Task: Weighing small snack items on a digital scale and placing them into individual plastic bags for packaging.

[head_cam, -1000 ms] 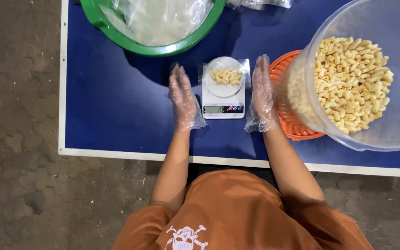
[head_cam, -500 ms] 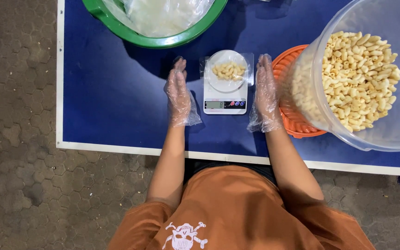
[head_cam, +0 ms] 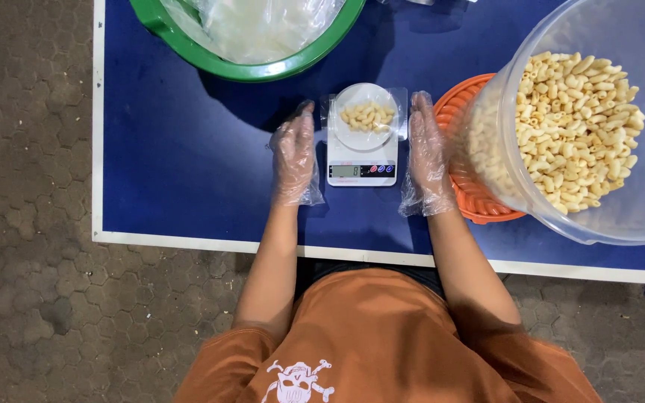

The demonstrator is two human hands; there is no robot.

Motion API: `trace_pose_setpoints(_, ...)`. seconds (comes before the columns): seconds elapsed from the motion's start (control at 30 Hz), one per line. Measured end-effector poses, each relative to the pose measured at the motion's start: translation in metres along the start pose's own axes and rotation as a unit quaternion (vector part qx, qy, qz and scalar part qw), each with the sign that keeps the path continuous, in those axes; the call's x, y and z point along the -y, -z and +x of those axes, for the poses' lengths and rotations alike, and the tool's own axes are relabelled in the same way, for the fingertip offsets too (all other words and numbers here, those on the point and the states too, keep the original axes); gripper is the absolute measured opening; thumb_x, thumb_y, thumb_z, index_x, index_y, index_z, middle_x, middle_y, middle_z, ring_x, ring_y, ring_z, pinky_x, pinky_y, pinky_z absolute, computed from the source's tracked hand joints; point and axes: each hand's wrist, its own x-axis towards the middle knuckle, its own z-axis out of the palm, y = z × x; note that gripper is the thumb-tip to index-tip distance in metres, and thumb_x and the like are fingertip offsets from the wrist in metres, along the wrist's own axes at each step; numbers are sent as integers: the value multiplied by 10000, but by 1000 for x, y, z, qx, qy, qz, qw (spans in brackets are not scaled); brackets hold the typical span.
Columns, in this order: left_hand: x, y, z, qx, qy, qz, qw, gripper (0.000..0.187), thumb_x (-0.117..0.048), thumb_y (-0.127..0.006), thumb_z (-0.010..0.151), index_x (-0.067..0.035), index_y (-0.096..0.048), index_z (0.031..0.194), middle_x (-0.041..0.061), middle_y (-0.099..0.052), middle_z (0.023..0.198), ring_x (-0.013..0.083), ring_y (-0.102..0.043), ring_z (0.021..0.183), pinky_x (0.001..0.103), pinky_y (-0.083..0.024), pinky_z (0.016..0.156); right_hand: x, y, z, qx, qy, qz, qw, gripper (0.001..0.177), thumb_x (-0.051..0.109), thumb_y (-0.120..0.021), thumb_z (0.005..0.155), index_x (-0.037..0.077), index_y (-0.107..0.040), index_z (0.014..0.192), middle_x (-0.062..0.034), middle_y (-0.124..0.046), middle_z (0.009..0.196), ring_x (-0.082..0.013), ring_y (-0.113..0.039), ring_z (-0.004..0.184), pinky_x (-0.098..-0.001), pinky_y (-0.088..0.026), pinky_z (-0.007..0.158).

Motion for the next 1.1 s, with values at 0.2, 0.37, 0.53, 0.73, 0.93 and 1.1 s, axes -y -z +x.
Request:
trace_pose_setpoints(0.2, -40, 37, 38, 105, 269, -222, 931, 368, -302, -644, 1049, 44, -748, 1118, 258, -731, 993, 412, -704, 1051, 462, -565, 957, 12, -1, 0, 7, -4, -13, 1000, 469, 218, -416, 1177, -19, -346, 1575, -273, -422, 1566, -385, -356, 1476, -519, -306, 1233)
trace_pose_setpoints(0.37, -44, 40, 37, 147, 285, -249, 914, 361, -281, -640, 1056, 20, -713, 1242, 268, -713, 1173, 416, -659, 1181, 478, -520, 1043, 20, 1, -2, 20, -4, -61, 998, 485, 282, -427, 1167, -8, -403, 1556, -259, -416, 1572, -372, -327, 1491, -513, -279, 1244)
trace_pose_setpoints(0.53, -71, 53, 48, 117, 310, -324, 886, 376, -147, -716, 989, 5, -652, 1328, 269, -685, 1240, 431, -641, 1211, 489, -542, 1032, 33, 4, -17, 41, 19, 20, 999, 463, -16, -409, 1111, -96, -346, 1563, -275, -362, 1605, -336, -362, 1493, -411, -312, 1268)
trace_pose_setpoints(0.73, -100, 75, 72, -16, 282, -439, 853, 395, -76, -738, 977, 2, -628, 1347, 177, -754, 1152, 293, -738, 1103, 397, -612, 967, 100, -9, -49, -30, 62, -7, 998, 415, 50, -465, 1092, -111, -453, 1475, -302, -554, 1439, -352, -513, 1374, -431, -443, 1168)
trace_pose_setpoints(0.93, -113, 93, 81, 37, 209, -414, 885, 448, -176, -798, 926, -54, -629, 1322, 118, -760, 1165, 284, -687, 1213, 421, -537, 1072, 190, -4, -36, 24, 95, -153, 983, 742, 362, -606, 964, -11, -358, 1557, -324, -554, 1436, -441, -538, 1336, -527, -478, 1083)
trace_pose_setpoints(1.1, -133, 94, 84, 5, 230, -450, 863, 580, -135, -706, 987, 12, -448, 1486, 143, -743, 1190, 283, -718, 1137, 433, -572, 1030, 172, -16, -40, 110, 96, -152, 978, 514, 313, -559, 1012, 30, -556, 1442, -265, -685, 1229, -473, -657, 1085, -537, -528, 902)
